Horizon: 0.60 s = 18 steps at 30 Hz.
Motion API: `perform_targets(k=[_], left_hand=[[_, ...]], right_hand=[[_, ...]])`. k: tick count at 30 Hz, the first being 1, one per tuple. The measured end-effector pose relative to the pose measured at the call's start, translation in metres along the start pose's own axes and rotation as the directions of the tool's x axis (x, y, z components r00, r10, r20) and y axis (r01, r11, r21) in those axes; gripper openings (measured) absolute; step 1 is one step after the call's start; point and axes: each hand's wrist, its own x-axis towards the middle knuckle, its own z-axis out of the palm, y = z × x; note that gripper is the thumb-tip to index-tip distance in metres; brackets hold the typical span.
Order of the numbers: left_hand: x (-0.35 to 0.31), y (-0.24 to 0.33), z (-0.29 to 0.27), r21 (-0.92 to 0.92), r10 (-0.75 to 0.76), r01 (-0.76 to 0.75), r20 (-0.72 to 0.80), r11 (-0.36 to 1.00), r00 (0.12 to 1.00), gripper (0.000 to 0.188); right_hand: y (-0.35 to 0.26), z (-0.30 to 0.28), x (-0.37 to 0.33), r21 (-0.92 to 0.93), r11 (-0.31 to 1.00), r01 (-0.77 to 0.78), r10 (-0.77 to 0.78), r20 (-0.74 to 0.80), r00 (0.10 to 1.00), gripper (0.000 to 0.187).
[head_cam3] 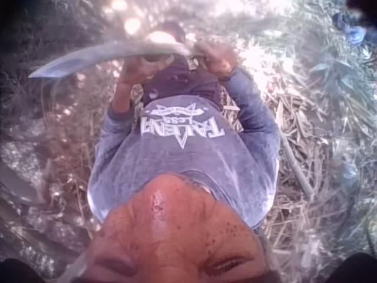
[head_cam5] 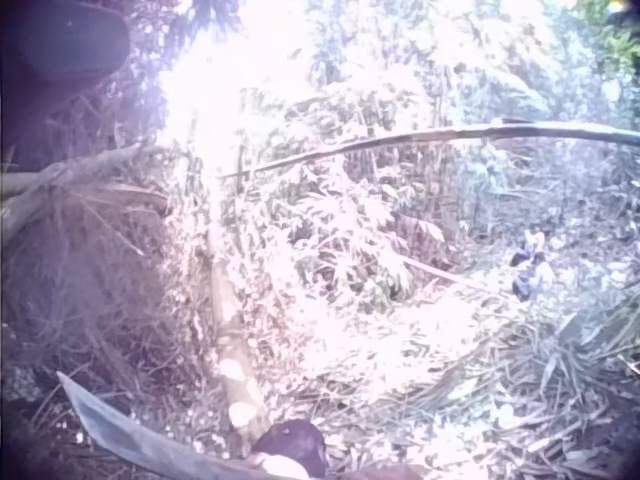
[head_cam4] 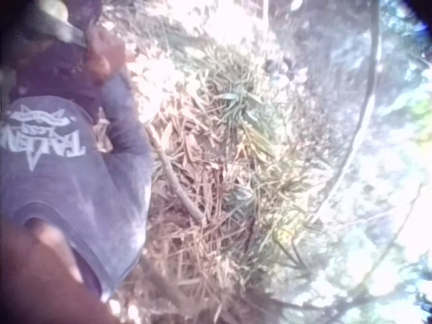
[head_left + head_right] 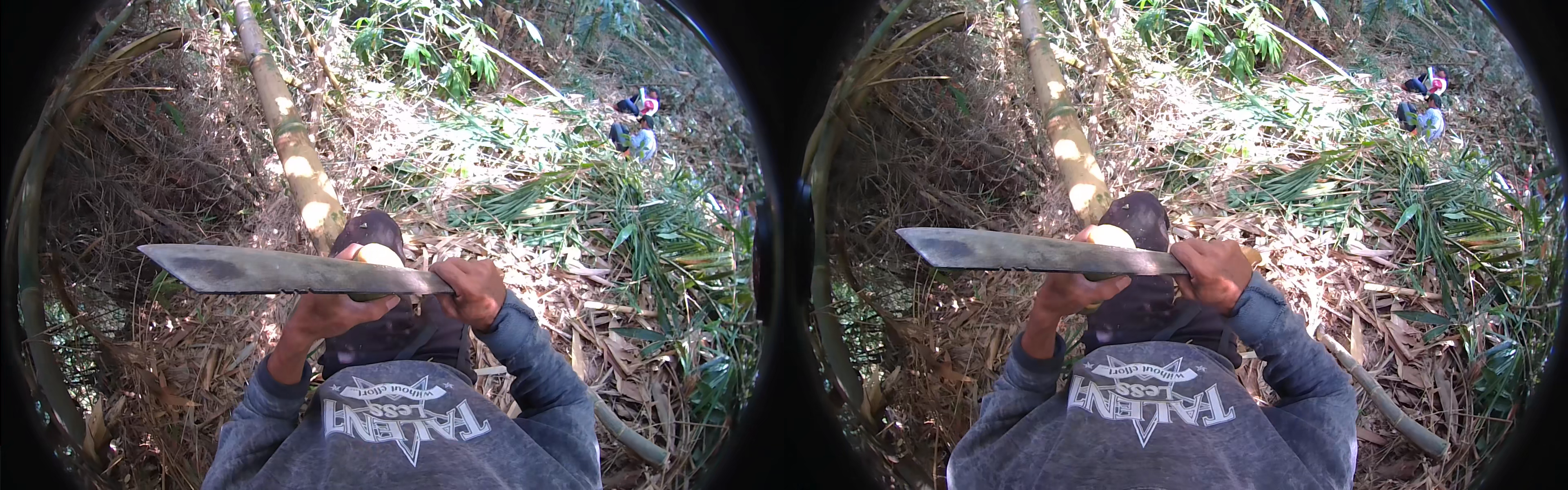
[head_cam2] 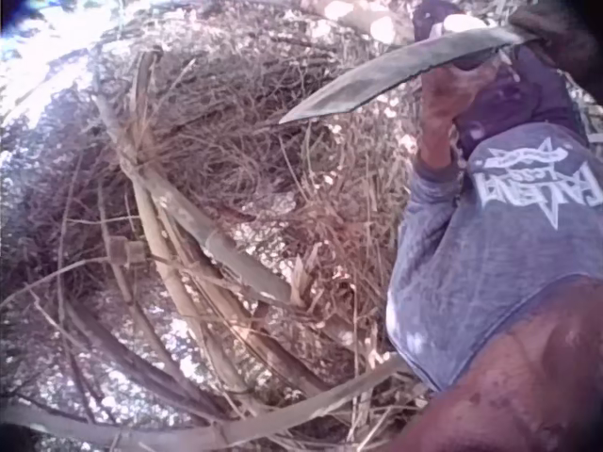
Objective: The person uses a large machete to cut and shape a section of bamboo. They repeatedly strike the bamboo to remove the outer layer and refine the edges, occasionally pausing to inspect the cut surface.
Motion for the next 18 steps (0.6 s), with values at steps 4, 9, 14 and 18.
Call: perform_targets(k=[4,9,14,18], left_hand=[[-0.011,-0.009,-0.005,0.199,0.174,-0.163,-0.041,0.966,0.984,0.045],[-0.020,0.024,-0.022,-0.427,-0.040,0.057,0.048,0.902,0.998,0.052],[0.004,-0.001,-0.022,-0.533,-0.313,0.293,0.056,0.794,0.948,0.059],[0.008,-0.049,0.015,-0.742,-0.242,0.177,0.020,0.647,0.970,0.059]], right_hand=[[0.002,0.000,0.004,0.029,0.999,-0.021,0.018,0.088,0.996,0.028],[0.127,0.056,-0.072,0.088,0.879,-0.468,0.471,-0.024,0.882,0.025],[0.108,0.057,-0.122,0.082,0.476,-0.876,0.858,0.177,0.482,0.035],[0.047,0.059,-0.088,0.604,0.165,-0.780,0.847,0.319,0.426,0.033]])
